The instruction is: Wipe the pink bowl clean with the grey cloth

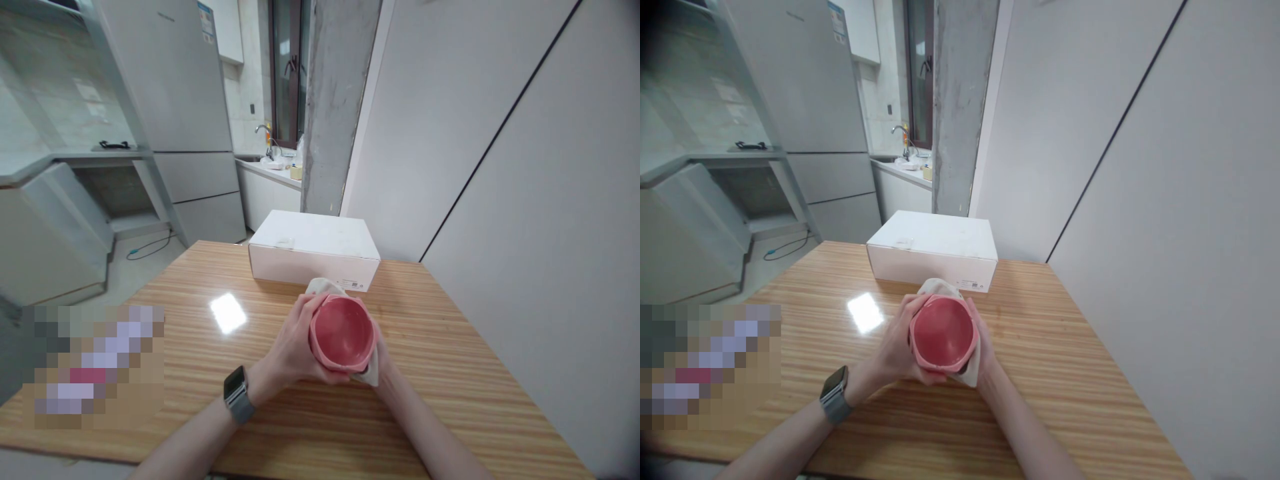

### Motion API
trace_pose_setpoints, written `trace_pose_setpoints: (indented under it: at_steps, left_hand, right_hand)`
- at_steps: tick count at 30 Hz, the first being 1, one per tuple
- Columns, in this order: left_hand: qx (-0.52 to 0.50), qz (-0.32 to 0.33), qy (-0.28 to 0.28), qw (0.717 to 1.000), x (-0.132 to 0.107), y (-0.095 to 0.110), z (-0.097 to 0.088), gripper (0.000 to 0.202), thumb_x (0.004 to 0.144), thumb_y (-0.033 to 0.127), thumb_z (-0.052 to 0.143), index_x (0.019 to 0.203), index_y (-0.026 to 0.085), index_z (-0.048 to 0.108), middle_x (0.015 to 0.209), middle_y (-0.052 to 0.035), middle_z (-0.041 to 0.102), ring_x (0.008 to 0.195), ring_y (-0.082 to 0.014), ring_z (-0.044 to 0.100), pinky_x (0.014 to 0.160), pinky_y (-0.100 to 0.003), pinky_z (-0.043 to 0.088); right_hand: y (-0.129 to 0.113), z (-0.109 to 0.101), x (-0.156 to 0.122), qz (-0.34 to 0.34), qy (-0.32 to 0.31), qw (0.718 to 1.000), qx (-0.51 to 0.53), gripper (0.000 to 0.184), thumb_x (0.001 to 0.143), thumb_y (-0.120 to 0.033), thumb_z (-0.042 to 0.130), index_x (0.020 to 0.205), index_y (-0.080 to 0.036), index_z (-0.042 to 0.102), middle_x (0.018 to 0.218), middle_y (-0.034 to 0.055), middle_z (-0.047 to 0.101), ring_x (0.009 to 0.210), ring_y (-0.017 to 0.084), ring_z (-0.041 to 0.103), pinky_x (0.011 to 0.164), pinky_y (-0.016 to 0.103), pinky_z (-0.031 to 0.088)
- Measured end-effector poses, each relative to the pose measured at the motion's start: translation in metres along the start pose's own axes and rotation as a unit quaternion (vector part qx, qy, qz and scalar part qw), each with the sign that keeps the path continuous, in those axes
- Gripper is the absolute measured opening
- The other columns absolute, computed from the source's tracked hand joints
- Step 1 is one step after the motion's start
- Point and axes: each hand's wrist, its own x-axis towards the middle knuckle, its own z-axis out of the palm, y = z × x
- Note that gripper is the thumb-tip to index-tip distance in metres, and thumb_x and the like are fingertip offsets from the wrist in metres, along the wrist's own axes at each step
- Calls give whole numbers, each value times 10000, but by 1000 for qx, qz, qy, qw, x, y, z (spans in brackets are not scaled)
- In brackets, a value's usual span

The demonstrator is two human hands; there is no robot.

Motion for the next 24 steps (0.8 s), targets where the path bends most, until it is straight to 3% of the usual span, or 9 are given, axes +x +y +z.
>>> trace_pose_setpoints:
  at_steps: [3,7,13,24]
  left_hand:
    - [10,25,33,999,1,2,1,1238,376,619,810,1393,176,261,1234,-151,483,1142,-347,469,967,-520,415]
    - [4,-18,60,998,2,-1,-1,1255,355,608,832,1399,205,264,1256,-153,462,1145,-338,468,963,-506,423]
    - [-7,-44,77,996,2,-3,1,1269,350,571,855,1408,224,248,1256,-149,445,1150,-331,472,965,-499,425]
    - [36,-52,106,992,6,-9,-7,1201,397,534,860,1384,213,257,1239,-145,422,1137,-326,481,939,-500,440]
  right_hand:
    - [5,3,-1,-14,-1,1000,3,387,675,-512,720,907,-207,670,846,39,720,903,229,650,842,354,523]
    - [9,9,-1,-53,7,999,8,248,685,-438,724,856,-268,666,883,-9,721,974,209,633,876,328,519]
    - [7,15,-5,-69,-4,997,21,388,842,-510,544,1115,-245,621,1150,6,664,1078,197,595,904,335,504]
    - [5,12,-4,-66,-5,997,26,386,891,-468,476,1142,-208,613,1108,40,688,1056,214,612,891,386,492]
